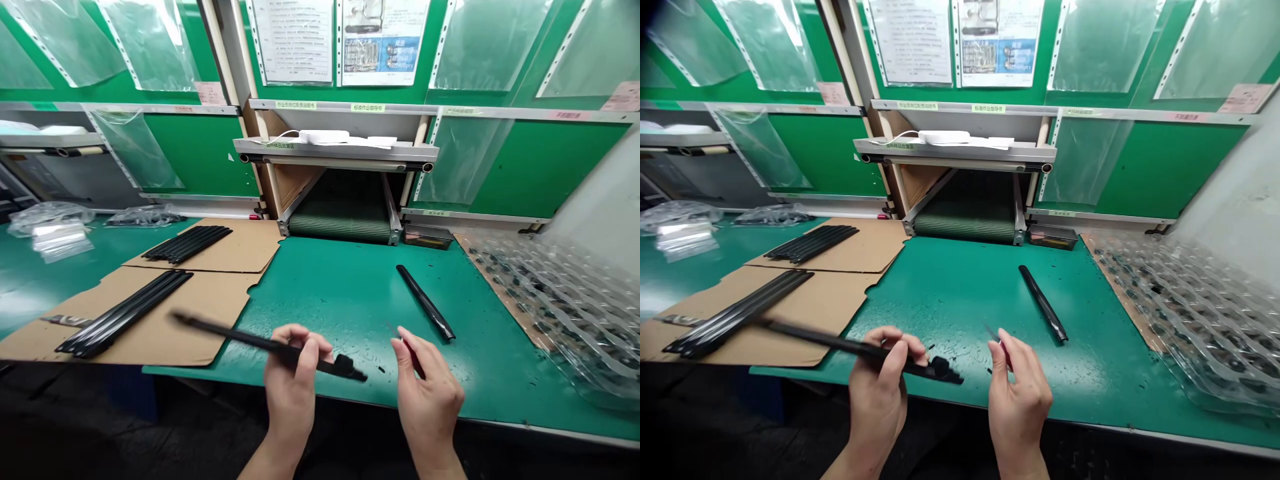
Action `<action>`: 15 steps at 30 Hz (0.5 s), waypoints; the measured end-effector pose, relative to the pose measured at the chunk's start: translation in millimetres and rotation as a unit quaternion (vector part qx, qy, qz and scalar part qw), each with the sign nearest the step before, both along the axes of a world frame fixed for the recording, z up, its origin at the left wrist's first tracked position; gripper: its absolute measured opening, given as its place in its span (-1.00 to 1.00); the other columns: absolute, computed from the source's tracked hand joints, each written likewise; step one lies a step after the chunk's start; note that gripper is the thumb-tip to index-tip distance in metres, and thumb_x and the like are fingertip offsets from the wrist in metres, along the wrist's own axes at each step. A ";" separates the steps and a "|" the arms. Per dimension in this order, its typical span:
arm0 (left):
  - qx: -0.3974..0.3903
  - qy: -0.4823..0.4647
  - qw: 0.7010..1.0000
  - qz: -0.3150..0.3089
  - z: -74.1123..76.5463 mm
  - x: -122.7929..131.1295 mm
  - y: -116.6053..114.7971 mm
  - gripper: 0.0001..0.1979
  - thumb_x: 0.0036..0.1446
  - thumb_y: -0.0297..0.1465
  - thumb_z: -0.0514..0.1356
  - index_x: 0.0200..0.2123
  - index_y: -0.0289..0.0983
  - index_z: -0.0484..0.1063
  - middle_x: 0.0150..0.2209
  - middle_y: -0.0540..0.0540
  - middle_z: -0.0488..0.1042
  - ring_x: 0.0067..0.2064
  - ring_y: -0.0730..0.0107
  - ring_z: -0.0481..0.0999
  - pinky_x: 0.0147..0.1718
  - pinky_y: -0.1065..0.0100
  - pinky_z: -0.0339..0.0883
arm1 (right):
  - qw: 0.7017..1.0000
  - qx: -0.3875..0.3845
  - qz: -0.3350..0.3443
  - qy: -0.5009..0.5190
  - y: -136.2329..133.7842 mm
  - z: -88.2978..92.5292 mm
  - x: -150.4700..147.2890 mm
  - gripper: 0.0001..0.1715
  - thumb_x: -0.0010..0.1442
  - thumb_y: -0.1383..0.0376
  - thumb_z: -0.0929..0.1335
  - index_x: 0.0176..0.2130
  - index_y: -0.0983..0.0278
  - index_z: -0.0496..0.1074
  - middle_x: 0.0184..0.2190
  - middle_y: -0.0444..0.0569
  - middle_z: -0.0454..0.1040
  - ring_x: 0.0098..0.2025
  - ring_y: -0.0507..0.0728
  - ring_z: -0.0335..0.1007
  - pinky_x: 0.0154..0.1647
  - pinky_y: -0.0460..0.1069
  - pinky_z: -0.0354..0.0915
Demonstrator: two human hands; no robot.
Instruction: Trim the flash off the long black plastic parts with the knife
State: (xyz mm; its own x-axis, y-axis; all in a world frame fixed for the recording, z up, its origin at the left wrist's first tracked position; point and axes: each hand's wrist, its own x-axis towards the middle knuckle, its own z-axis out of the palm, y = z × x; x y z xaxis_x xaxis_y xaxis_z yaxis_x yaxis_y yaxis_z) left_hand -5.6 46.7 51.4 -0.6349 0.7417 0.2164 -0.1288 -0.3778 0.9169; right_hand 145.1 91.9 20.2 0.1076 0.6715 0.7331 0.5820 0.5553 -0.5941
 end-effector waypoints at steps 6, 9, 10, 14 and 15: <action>-0.097 -0.157 0.968 -0.168 3.4 -6.8 21.5 -0.63 0.28 -0.03 0.04 -0.21 -0.24 0.30 -0.67 0.18 0.08 -0.71 0.62 -0.04 -0.75 0.53 -0.09 | 0.941 -0.164 0.288 -0.063 -19.0 -4.4 -10.5 -0.57 0.46 0.15 0.15 -0.39 0.23 0.34 -0.57 -0.18 0.24 -0.55 0.03 0.17 -0.51 -0.04 0.04; -0.126 -0.193 0.951 -0.205 -2.5 -7.2 26.3 -0.60 0.28 -0.01 0.01 -0.24 -0.26 0.31 -0.71 0.18 0.05 -0.73 0.62 -0.07 -0.76 0.53 -0.12 | 0.938 -0.107 0.306 -0.123 -25.9 -4.7 -20.1 -0.49 0.39 -0.06 0.19 -0.40 0.24 0.29 -0.53 -0.15 0.28 -0.49 0.06 0.20 -0.45 -0.01 -0.02; -0.132 -0.197 0.948 -0.211 -3.7 -7.1 26.6 -0.60 0.29 -0.02 0.01 -0.25 -0.26 0.31 -0.71 0.18 0.05 -0.72 0.61 -0.06 -0.76 0.53 -0.11 | 0.939 -0.092 0.299 -0.140 -26.0 -3.9 -22.5 -0.45 0.36 -0.14 0.19 -0.38 0.24 0.29 -0.51 -0.14 0.30 -0.47 0.08 0.22 -0.44 0.00 -0.03; -0.151 -0.217 0.934 -0.239 -3.5 -7.0 25.4 -0.60 0.29 -0.03 0.00 -0.26 -0.27 0.31 -0.72 0.18 0.03 -0.72 0.62 -0.07 -0.74 0.55 -0.10 | 0.940 -0.055 0.267 -0.206 -22.4 -1.8 -26.2 -0.31 0.30 -0.26 0.09 -0.35 0.25 0.33 -0.46 -0.08 0.34 -0.42 0.13 0.20 -0.39 0.02 -0.06; -0.153 -0.222 0.931 -0.245 -2.9 -7.1 25.2 -0.60 0.29 -0.03 0.00 -0.27 -0.27 0.31 -0.73 0.19 0.01 -0.72 0.63 -0.09 -0.74 0.55 -0.12 | 0.939 -0.050 0.260 -0.220 -21.9 -2.3 -26.0 -0.29 0.31 -0.26 0.07 -0.36 0.24 0.33 -0.46 -0.08 0.34 -0.43 0.14 0.19 -0.39 0.03 -0.07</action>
State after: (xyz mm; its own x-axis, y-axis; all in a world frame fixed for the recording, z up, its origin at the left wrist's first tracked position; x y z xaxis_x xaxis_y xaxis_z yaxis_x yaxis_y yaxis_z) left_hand -12.7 71.8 48.4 -0.1810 0.9498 -0.2554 -0.6084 0.0959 0.7878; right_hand 119.0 69.9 18.0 -0.5527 0.6174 0.5598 0.4493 0.7864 -0.4239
